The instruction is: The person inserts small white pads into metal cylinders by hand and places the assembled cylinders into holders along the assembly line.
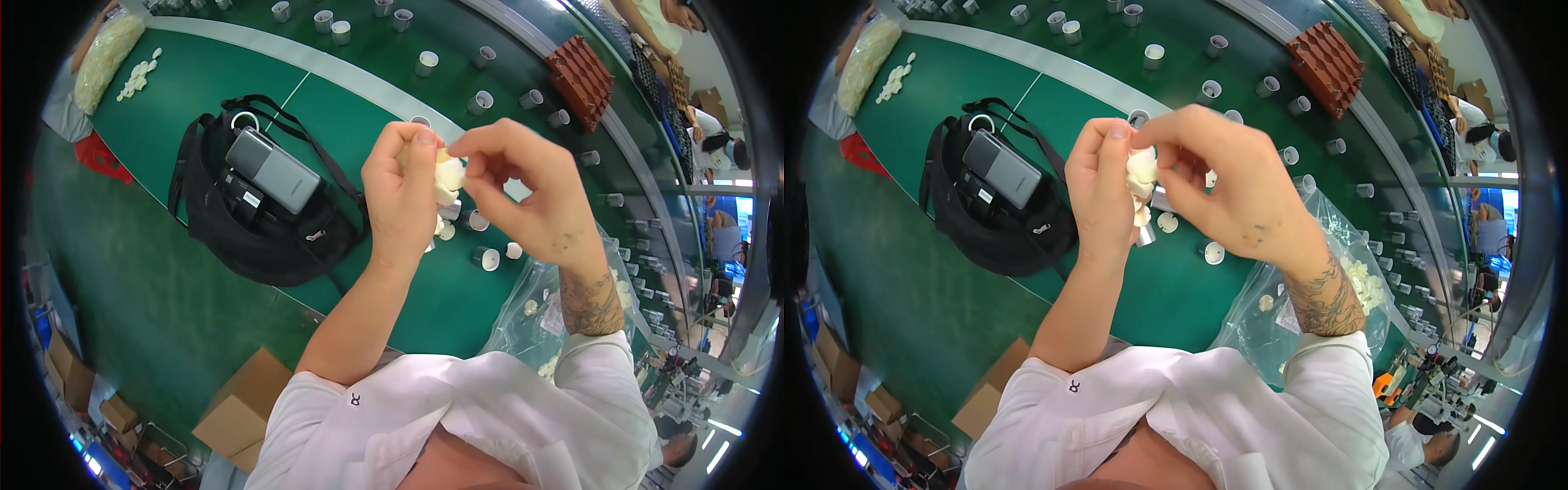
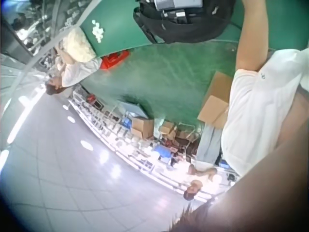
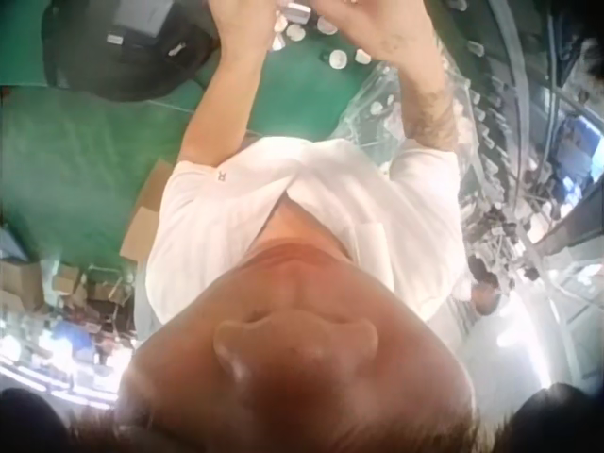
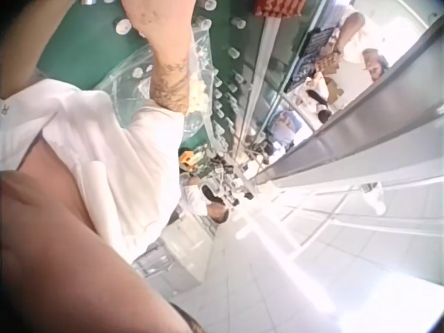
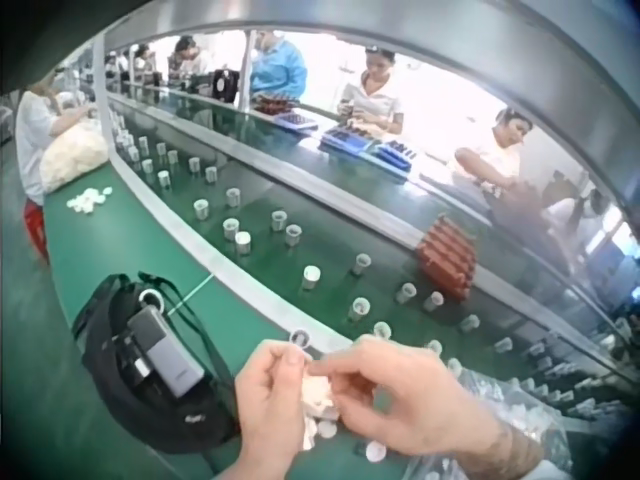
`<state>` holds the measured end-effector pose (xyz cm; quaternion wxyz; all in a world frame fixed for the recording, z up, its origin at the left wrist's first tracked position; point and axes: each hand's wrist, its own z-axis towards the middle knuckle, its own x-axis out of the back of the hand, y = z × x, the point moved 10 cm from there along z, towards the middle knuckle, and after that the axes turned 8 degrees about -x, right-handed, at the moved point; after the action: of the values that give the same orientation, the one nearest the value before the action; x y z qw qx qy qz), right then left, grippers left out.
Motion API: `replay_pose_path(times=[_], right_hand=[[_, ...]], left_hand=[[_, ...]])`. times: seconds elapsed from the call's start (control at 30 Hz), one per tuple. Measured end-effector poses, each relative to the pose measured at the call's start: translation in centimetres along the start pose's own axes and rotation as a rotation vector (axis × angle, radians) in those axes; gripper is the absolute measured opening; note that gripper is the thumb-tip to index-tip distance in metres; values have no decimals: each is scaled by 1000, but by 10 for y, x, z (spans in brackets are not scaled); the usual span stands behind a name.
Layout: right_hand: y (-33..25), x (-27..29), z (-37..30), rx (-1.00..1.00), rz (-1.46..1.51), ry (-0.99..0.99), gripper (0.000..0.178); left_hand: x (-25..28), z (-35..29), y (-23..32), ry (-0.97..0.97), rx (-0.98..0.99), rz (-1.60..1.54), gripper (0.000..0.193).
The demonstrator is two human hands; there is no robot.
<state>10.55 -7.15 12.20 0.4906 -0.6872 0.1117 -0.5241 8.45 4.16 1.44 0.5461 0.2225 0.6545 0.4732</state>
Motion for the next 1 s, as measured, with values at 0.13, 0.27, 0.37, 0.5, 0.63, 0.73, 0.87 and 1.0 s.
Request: replay_pose_path(times=[0.13,0.27,0.37,0.5,0.63,0.73,0.87,1.0], right_hand=[[-1,-3,-4,54,-44,-2,27],[11,-3,-3,6,-37,-17,24],[32,2,3,-102,144,-13,23],[82,63,47,-220,315,251,25],[175,97,108,-307,337,346,32],[214,93,147,-326,449,292,34],[232,80,175,-414,296,265,29],[238,68,187,-477,234,248,24]], left_hand=[[-4,0,-3,-18,7,-11,24],[1,2,-4,11,-3,52,24],[4,2,-7,33,93,0,24],[-1,0,-10,4,159,-70,24],[-5,0,-15,-29,172,-74,24],[-2,0,-16,-22,179,-52,23],[-1,0,-16,-6,200,-79,23],[0,0,-14,-3,185,-99,23]])
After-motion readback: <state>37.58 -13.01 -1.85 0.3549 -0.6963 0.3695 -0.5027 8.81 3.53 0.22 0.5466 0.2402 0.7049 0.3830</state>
